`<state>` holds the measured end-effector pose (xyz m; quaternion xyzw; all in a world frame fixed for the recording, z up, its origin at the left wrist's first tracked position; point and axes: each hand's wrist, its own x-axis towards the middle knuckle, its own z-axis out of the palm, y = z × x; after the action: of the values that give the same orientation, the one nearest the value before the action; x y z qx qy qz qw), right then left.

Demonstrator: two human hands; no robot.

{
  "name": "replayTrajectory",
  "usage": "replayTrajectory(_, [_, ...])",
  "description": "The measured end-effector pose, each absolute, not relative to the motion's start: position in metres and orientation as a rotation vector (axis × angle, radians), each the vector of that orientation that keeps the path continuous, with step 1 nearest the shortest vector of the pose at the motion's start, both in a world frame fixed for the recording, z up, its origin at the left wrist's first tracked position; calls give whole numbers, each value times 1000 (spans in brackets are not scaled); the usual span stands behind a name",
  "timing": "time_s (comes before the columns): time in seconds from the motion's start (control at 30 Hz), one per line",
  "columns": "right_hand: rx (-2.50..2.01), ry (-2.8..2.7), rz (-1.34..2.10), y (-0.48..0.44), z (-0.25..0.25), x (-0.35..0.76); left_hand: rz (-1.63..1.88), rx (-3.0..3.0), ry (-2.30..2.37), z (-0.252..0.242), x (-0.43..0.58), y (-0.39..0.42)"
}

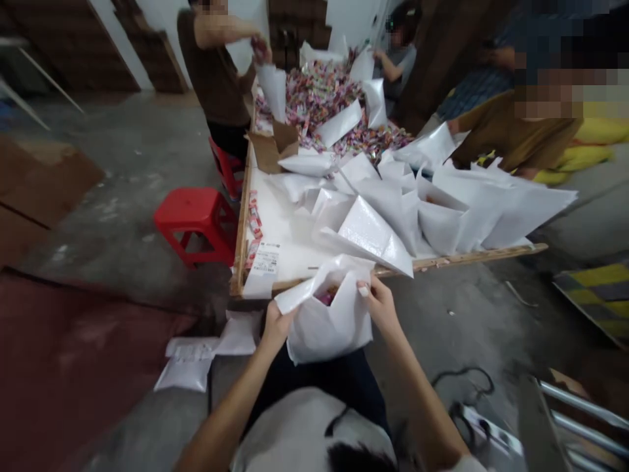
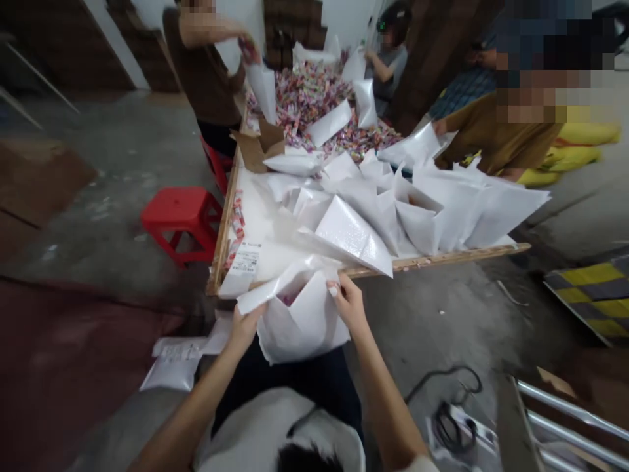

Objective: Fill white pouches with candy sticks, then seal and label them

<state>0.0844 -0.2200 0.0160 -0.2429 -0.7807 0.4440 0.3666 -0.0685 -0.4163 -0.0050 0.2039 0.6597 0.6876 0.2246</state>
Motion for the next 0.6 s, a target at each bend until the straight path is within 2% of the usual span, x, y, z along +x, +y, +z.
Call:
replayTrajectory(0.13, [-619, -1931, 1061, -213, 14, 94, 1986, 693, 1858, -4, -91, -420])
replayTrajectory(0.43, [-849, -1898, 1097, -187, -14, 81, 2047, 527, 1867, 18, -116, -399])
replayTrajectory(0.5, [-920, -1912, 1004, -188, -9, 76, 2064, 503, 1941, 21, -123, -389])
replayTrajectory(0.6, [-955, -1776, 659, -199, 6, 68, 2070, 400, 1979, 13, -141, -370])
